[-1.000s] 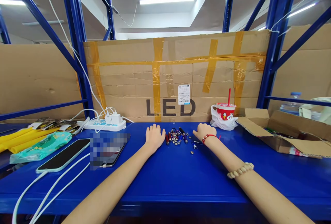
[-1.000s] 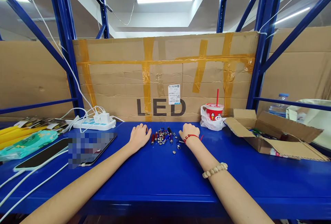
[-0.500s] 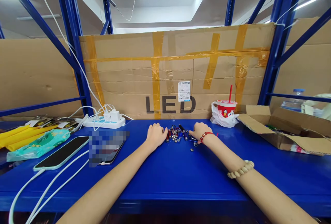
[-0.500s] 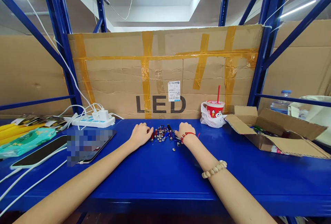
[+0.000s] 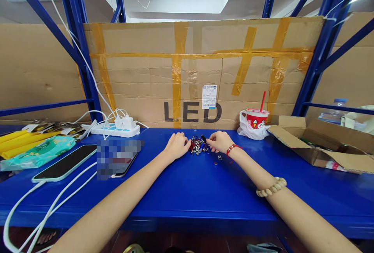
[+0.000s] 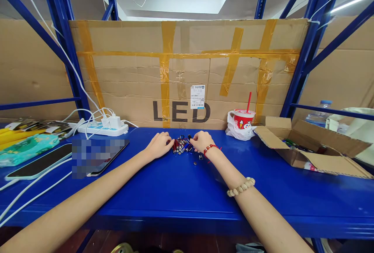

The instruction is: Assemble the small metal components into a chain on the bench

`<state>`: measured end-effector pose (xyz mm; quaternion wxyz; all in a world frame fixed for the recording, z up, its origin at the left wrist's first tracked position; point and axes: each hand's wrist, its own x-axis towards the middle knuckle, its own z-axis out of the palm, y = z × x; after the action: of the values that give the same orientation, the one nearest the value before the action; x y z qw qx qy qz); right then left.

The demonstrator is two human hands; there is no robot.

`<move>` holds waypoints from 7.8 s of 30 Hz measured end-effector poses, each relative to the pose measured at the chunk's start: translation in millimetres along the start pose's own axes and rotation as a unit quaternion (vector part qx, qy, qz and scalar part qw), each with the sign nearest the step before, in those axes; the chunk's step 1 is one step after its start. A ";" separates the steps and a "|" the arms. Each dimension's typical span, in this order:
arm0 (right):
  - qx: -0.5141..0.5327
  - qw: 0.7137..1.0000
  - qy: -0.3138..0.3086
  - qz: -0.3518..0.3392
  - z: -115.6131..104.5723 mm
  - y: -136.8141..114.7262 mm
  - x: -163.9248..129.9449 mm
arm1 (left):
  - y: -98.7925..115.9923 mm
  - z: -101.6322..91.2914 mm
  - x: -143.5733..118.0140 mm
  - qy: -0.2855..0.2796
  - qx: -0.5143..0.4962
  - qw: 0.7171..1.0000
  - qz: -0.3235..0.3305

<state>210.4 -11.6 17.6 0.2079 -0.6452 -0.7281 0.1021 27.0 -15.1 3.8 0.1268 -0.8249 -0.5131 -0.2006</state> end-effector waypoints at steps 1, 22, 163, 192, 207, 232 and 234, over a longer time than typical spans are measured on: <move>0.003 1.000 0.002 -0.003 -0.3 -0.2 -0.1 | -0.2 0.3 0.2 0.002 0.002 1.000 0.002; -0.073 0.995 0.071 0.001 -18.9 -13.5 -13.7 | 41.5 -13.4 -14.5 -0.008 -0.167 0.959 0.230; -0.162 0.967 0.042 -0.190 12.6 -26.5 -17.9 | 15.1 -0.7 -9.0 0.049 0.046 0.976 0.209; -0.139 0.976 0.049 -0.161 14.3 -27.5 -18.4 | 17.2 -3.4 -8.5 0.036 0.076 0.971 0.224; -0.145 0.976 0.054 -0.154 11.2 -28.7 -21.1 | 16.9 -0.3 -8.6 0.045 0.084 0.971 0.221; -0.214 0.964 0.049 -0.147 8.2 -27.8 -19.8 | 17.1 -1.7 -10.0 0.075 0.080 0.981 0.159; -0.210 0.966 0.052 -0.140 7.9 -27.2 -19.3 | 16.7 -0.9 -9.5 0.069 0.077 0.981 0.161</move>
<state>184.1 -33.6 18.7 0.1180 -0.5703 -0.8044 -0.1172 38.1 -30.5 0.2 0.2557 -0.8688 -0.3773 -0.1935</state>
